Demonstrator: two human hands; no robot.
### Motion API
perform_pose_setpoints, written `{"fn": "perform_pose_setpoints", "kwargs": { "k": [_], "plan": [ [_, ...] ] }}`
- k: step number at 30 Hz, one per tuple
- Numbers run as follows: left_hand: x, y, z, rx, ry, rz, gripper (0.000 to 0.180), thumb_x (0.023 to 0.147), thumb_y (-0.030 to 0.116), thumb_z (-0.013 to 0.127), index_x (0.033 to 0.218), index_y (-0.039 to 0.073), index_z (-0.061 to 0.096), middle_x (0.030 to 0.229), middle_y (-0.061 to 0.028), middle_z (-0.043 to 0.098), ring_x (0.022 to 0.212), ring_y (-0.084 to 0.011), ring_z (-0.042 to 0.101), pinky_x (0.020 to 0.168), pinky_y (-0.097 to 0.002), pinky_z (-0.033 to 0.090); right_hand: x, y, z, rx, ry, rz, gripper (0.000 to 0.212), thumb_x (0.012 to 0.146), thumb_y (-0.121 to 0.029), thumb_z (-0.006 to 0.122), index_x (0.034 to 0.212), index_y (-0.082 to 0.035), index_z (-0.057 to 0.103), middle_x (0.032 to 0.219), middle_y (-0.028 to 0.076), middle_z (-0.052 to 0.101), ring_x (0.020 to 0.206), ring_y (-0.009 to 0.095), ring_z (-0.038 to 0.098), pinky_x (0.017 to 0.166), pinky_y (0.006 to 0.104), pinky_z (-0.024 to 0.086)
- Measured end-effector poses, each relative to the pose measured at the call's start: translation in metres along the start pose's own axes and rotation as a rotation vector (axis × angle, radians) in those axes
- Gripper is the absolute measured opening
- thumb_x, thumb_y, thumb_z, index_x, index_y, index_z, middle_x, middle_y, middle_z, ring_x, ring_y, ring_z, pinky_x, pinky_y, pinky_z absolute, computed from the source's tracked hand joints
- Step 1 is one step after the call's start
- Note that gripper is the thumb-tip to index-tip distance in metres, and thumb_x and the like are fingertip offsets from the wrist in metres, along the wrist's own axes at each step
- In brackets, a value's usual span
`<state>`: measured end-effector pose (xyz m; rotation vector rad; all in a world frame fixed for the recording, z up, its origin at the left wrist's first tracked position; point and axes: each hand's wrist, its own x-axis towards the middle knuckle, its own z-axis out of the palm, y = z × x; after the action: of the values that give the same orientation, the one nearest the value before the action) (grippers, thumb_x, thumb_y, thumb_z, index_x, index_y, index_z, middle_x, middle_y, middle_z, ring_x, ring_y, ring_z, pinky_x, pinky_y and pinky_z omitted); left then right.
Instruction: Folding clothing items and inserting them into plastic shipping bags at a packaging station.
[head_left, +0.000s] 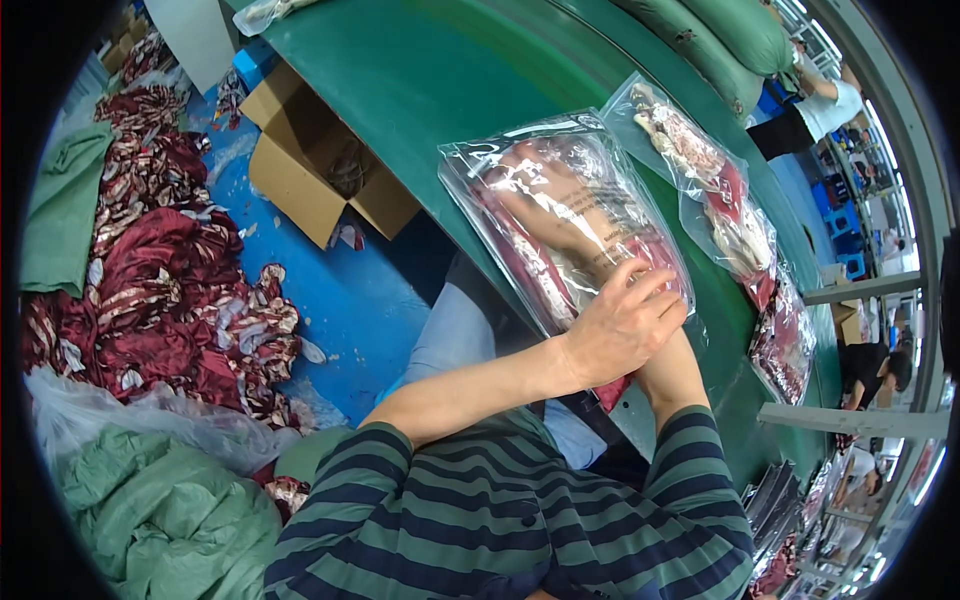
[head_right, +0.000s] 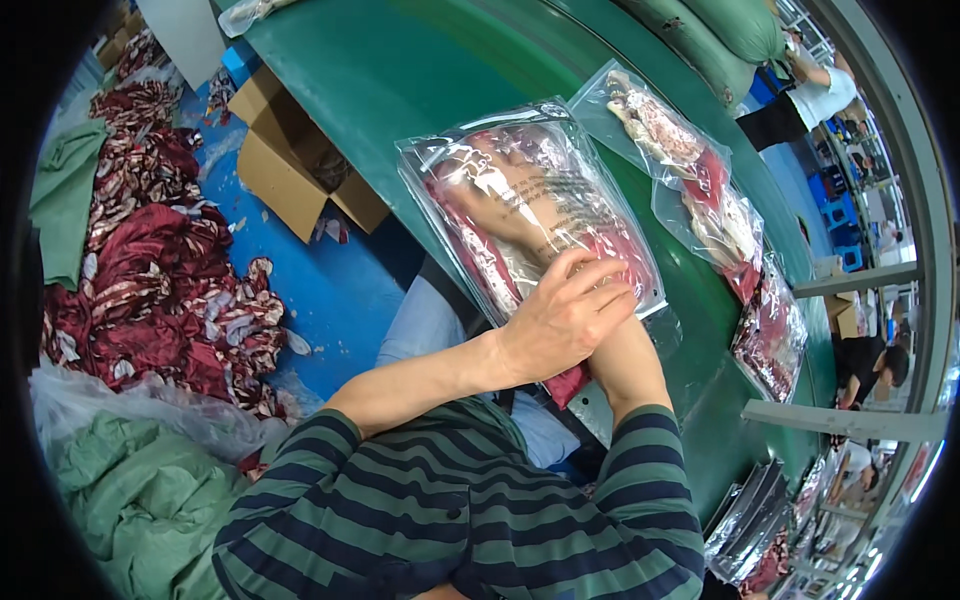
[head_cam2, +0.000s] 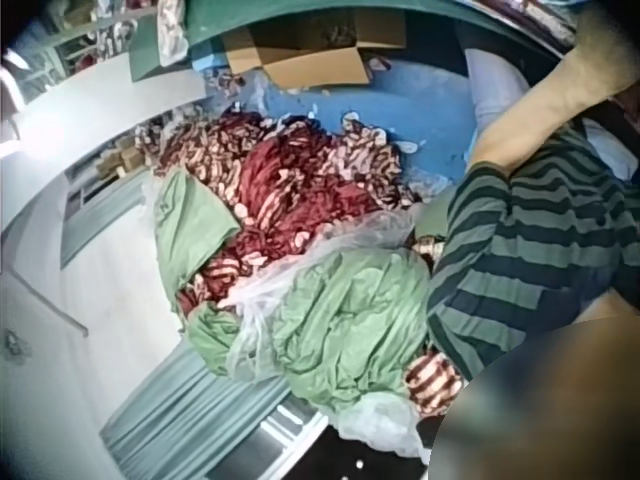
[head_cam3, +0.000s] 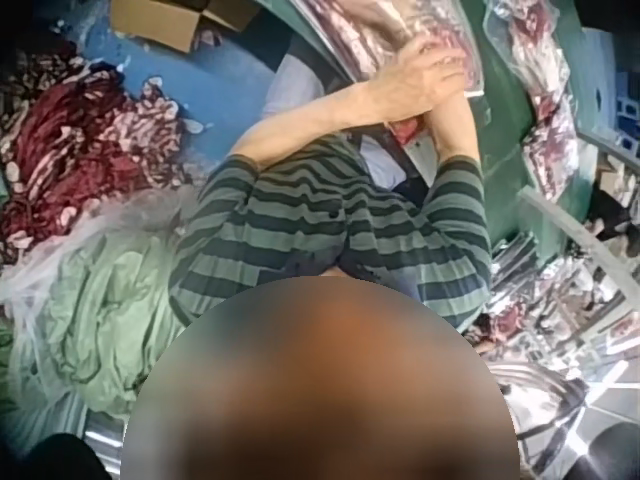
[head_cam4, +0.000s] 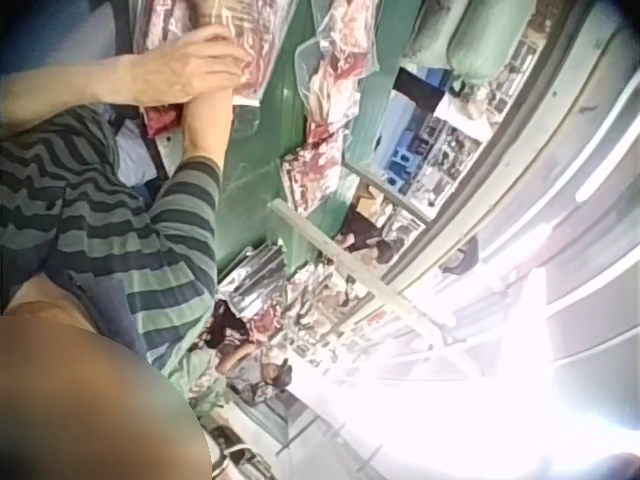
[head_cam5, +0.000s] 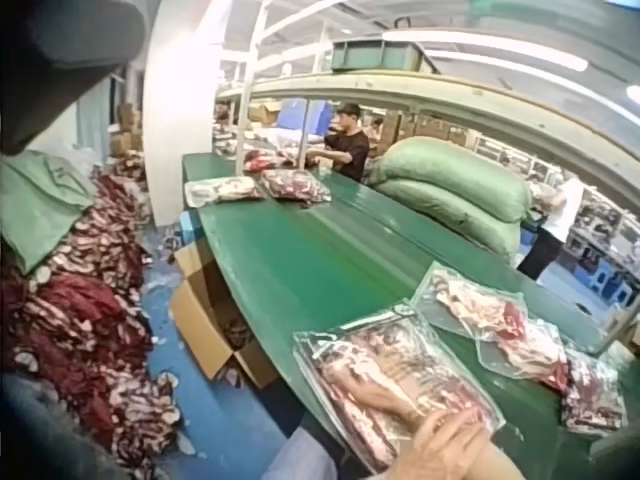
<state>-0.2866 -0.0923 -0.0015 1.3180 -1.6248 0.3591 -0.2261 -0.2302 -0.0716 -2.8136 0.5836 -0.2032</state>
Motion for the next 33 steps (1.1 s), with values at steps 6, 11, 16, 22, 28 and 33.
{"fn": "perform_pose_setpoints", "kwargs": {
  "k": [6,11,16,22,28,33],
  "plan": [
    [-0.015,-0.009,0.003,0.016,-0.129,-0.100,0.016,0.084,0.010,0.061,0.098,0.003,0.065,0.098,-0.0094,0.069,0.117,-0.0282,0.060,0.107,-0.0469,0.040,-0.007,-0.038,0.027,-0.718,0.107,-0.390,0.053,0.101,-0.057,0.044,0.142,-0.024,0.053,0.156,0.008,0.044,0.140,0.038,0.044,0.112,0.0606,0.036],
    [-0.009,-0.001,0.011,-0.003,-0.066,-0.175,0.016,0.085,0.006,0.064,0.100,0.001,0.065,0.100,-0.0100,0.071,0.118,-0.0321,0.063,0.110,-0.0512,0.039,0.007,0.056,0.030,-0.455,0.447,-0.170,0.061,0.101,-0.062,0.038,0.150,-0.026,0.046,0.164,0.010,0.028,0.147,0.039,0.032,0.120,0.0596,0.021],
    [-0.016,-0.014,0.024,-0.096,0.098,-0.249,0.015,0.086,0.002,0.066,0.102,0.001,0.066,0.104,-0.0099,0.072,0.119,-0.0341,0.063,0.111,-0.0540,0.040,0.032,0.086,-0.004,-0.297,0.187,0.002,0.065,0.102,-0.065,0.034,0.147,-0.021,0.050,0.156,0.014,0.043,0.142,0.035,0.041,0.117,0.0556,0.027],
    [-0.022,-0.018,0.038,-0.128,0.140,-0.270,0.015,0.087,0.002,0.067,0.102,0.001,0.067,0.107,-0.0085,0.073,0.121,-0.0332,0.062,0.111,-0.0535,0.040,0.051,0.097,-0.015,-0.041,-0.037,0.450,0.076,0.099,-0.067,0.034,0.152,-0.013,0.044,0.164,0.022,0.025,0.152,0.040,0.023,0.121,0.0579,0.021],
    [-0.030,-0.025,0.042,-0.146,0.119,-0.285,0.016,0.088,0.004,0.067,0.103,0.003,0.068,0.107,-0.0051,0.074,0.123,-0.0310,0.061,0.113,-0.0539,0.037,0.067,0.110,-0.014,0.076,-0.073,0.496,0.079,0.098,-0.069,0.035,0.153,-0.012,0.043,0.162,0.022,0.031,0.152,0.041,0.022,0.121,0.0586,0.020],
    [-0.024,-0.033,0.046,-0.169,0.137,-0.312,0.015,0.089,0.005,0.067,0.104,0.005,0.070,0.107,-0.0027,0.075,0.124,-0.0291,0.060,0.117,-0.0552,0.032,0.049,0.107,0.018,-0.165,0.277,0.301,0.074,0.097,-0.064,0.045,0.148,-0.011,0.048,0.155,0.020,0.041,0.146,0.041,0.032,0.118,0.0550,0.027]
  ]
}}
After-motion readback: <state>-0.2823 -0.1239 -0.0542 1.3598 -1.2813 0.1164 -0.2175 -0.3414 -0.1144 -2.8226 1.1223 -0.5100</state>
